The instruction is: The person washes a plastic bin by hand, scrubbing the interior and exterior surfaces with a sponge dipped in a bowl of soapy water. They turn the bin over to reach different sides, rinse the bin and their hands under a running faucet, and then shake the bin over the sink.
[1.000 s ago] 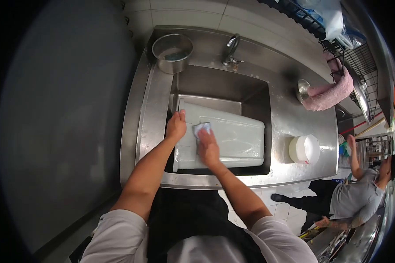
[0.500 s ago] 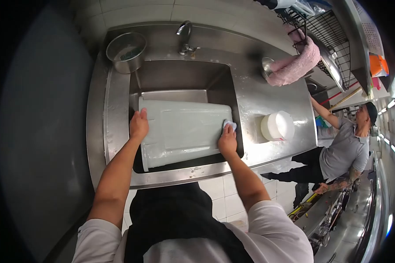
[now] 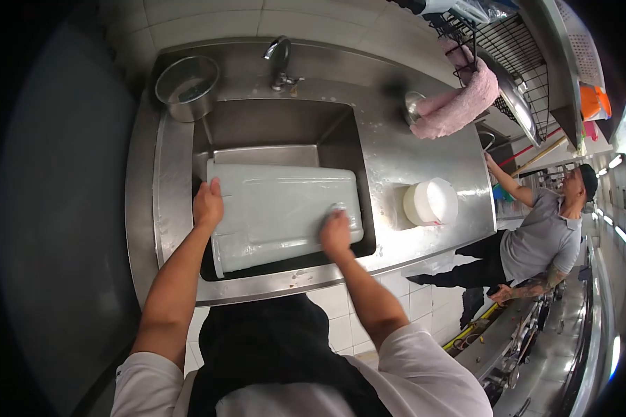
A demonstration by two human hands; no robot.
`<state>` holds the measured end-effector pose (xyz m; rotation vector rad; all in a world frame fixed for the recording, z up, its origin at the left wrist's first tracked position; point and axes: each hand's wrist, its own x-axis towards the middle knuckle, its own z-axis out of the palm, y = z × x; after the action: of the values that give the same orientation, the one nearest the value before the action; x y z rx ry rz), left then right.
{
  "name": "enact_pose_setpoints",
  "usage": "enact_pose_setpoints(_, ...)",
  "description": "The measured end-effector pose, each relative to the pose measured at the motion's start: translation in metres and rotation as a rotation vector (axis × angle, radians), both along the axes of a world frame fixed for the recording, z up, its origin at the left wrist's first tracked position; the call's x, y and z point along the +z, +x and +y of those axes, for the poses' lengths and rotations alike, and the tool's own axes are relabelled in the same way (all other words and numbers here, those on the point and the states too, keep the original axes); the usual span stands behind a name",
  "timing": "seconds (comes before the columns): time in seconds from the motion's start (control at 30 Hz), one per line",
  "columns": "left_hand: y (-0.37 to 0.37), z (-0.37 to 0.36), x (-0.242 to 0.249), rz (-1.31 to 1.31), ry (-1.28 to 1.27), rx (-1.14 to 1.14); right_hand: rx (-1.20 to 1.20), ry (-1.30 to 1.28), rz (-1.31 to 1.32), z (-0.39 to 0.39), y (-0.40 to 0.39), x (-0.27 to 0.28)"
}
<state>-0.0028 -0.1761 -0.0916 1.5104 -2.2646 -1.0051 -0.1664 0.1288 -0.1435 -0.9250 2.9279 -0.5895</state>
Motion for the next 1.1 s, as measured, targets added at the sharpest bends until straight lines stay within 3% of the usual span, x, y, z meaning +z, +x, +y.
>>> enact_pose_setpoints(0.03, 0.0, 0.003, -0.001, 0.001, 0.01, -0.004, 0.164, 0.09, 0.221, -0.005, 0.025, -0.01)
enact_pose_setpoints(0.07, 0.001, 0.004, 0.001, 0.012, 0.007, -0.005, 0.294, 0.252, 0.01, -0.024, 0.049, 0.049)
enact_pose_setpoints(0.13, 0.004, 0.0, -0.002, 0.018, -0.001, 0.0, 0.248, 0.208, -0.015, -0.018, 0.049, 0.056)
enact_pose_setpoints(0.2, 0.005, -0.001, -0.012, 0.072, -0.005, -0.028, 0.16, 0.137, 0.119, 0.008, 0.001, 0.032)
enact_pose_setpoints(0.27, 0.004, 0.001, -0.008, 0.068, -0.021, -0.019, -0.022, 0.378, -0.009, 0.018, -0.037, 0.052)
enact_pose_setpoints(0.33, 0.001, 0.001, -0.002, 0.075, -0.032, -0.017, -0.123, 0.414, -0.085, 0.009, -0.036, 0.05)
enact_pose_setpoints(0.4, 0.002, 0.002, 0.001, 0.023, -0.036, -0.016, 0.254, 0.135, 0.404, 0.022, -0.006, 0.008)
enact_pose_setpoints(0.43, 0.002, 0.004, 0.002, 0.025, -0.022, -0.017, 0.258, 0.171, 0.301, 0.011, 0.016, 0.009)
enact_pose_setpoints(0.47, 0.001, 0.004, 0.004, 0.058, -0.009, -0.006, 0.28, 0.174, 0.064, -0.007, 0.039, 0.042)
enact_pose_setpoints(0.53, 0.003, 0.002, 0.005, 0.081, -0.009, 0.003, 0.271, 0.259, -0.02, -0.008, 0.033, 0.052)
enact_pose_setpoints(0.6, 0.003, 0.002, 0.002, 0.103, 0.007, -0.009, 0.192, 0.256, 0.072, 0.005, -0.006, 0.047)
enact_pose_setpoints(0.63, 0.003, 0.001, 0.004, 0.102, -0.003, -0.001, 0.089, 0.349, -0.041, 0.005, -0.029, 0.055)
enact_pose_setpoints(0.73, 0.001, 0.004, 0.008, 0.038, -0.033, -0.011, 0.015, 0.321, 0.088, -0.017, -0.053, 0.043)
enact_pose_setpoints(0.8, 0.002, 0.003, 0.006, 0.037, -0.036, -0.012, 0.329, 0.062, 0.498, -0.045, -0.028, 0.008)
enact_pose_setpoints(0.87, 0.005, 0.004, 0.004, 0.042, -0.029, -0.016, 0.392, -0.065, 0.229, -0.086, 0.038, 0.035)
enact_pose_setpoints(0.93, 0.004, 0.004, -0.001, 0.06, -0.023, -0.019, 0.437, 0.011, 0.048, -0.1, 0.09, 0.062)
enact_pose_setpoints(1.03, 0.004, 0.004, -0.009, 0.057, -0.05, -0.02, 0.479, 0.003, 0.169, -0.066, 0.056, 0.044)
enact_pose_setpoints(1.1, 0.004, 0.005, 0.006, 0.004, -0.02, -0.023, 0.319, 0.097, 0.107, -0.045, 0.006, 0.048)
